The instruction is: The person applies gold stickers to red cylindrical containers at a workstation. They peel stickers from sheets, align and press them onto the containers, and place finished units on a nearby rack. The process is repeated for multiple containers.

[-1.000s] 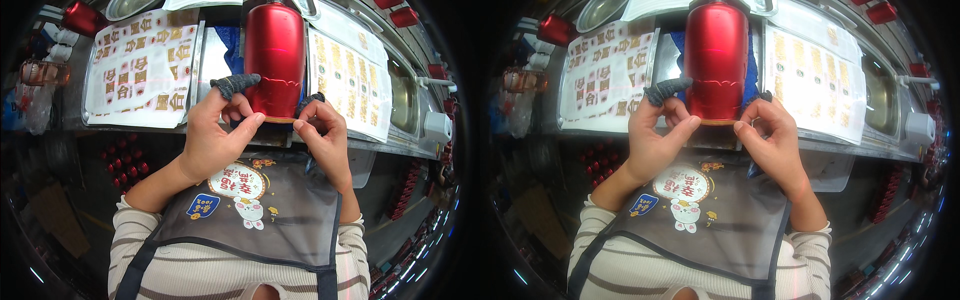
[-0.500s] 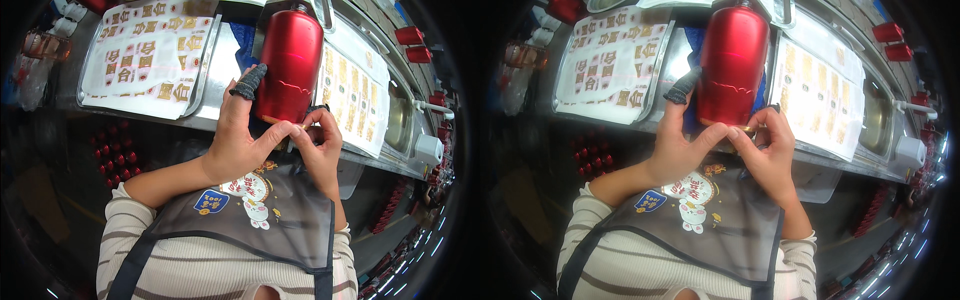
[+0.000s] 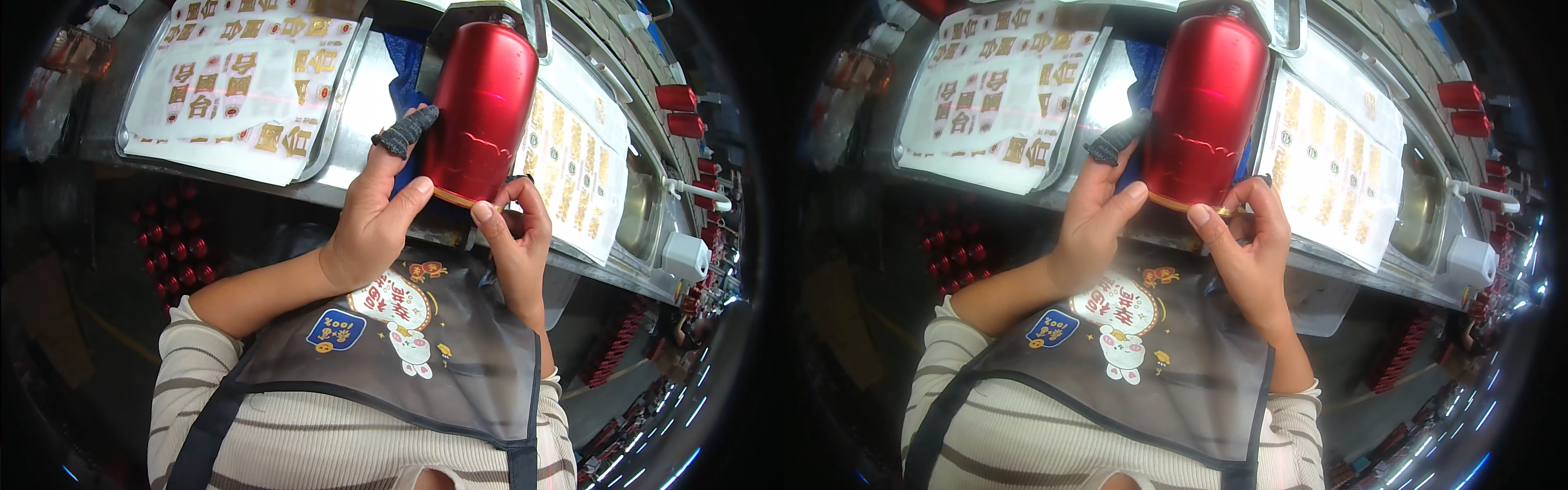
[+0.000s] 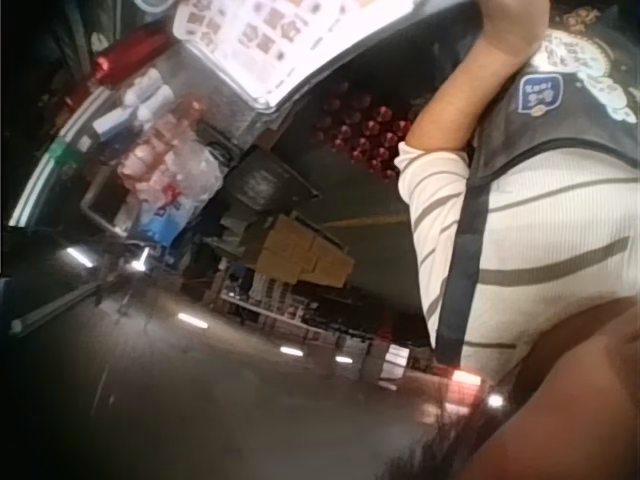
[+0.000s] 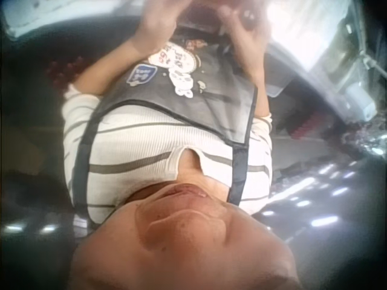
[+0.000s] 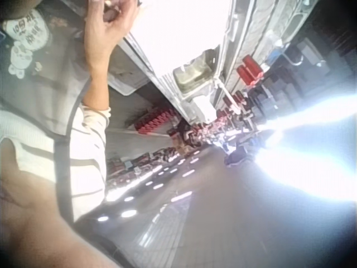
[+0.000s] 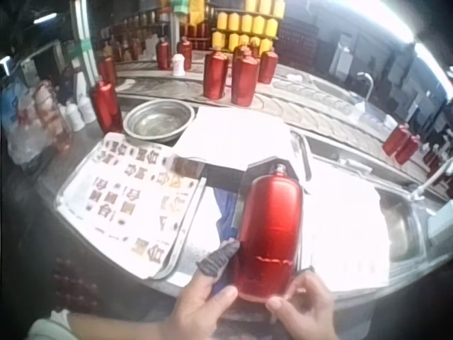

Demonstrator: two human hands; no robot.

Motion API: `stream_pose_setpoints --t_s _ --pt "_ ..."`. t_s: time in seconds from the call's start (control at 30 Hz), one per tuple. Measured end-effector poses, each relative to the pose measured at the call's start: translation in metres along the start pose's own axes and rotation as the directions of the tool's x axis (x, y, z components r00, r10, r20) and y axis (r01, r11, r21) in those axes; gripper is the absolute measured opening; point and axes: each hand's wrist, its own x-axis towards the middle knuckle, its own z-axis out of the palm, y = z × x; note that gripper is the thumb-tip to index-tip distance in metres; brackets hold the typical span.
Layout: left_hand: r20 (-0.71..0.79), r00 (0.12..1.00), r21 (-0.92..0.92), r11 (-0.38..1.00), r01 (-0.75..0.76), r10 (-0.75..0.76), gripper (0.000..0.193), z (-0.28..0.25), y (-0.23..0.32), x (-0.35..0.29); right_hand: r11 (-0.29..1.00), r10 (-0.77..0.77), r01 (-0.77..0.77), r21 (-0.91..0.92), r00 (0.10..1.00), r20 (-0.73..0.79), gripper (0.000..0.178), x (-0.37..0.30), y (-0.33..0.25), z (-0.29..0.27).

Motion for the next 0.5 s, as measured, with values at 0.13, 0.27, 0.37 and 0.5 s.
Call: stream_pose_setpoints --t_s 0.13,0.27,0.37,0.5 --pt "0.027 0.998 0.212 0.975 -0.065 0.060 0.062 0.0012 0.0010 -0.0008 0.999 -0.021 0.021 -0.042 1.000 -0.004 0.032 0.0004 -0.0002 0.0005" --pt "0.057 0.989 0.395 0.907 -0.145 0.134 0.067 0.0013 -0.0027 -0.0006 0.998 -0.040 0.040 -0.046 0.999 -0.012 0.032 -0.0005 -0.0003 0.0016" --pt "0.051 0.988 0.381 0.912 -0.153 0.144 0.065 0.0013 -0.0043 -0.0005 0.998 -0.045 0.044 -0.049 0.999 -0.018 0.031 -0.0011 -0.0004 0.0017" --pt "0.035 0.994 0.267 0.957 -0.112 0.106 0.057 -0.0023 -0.0047 0.0004 0.998 -0.047 0.046 -0.054 0.999 -0.012 0.032 0.0005 0.0006 0.0021"
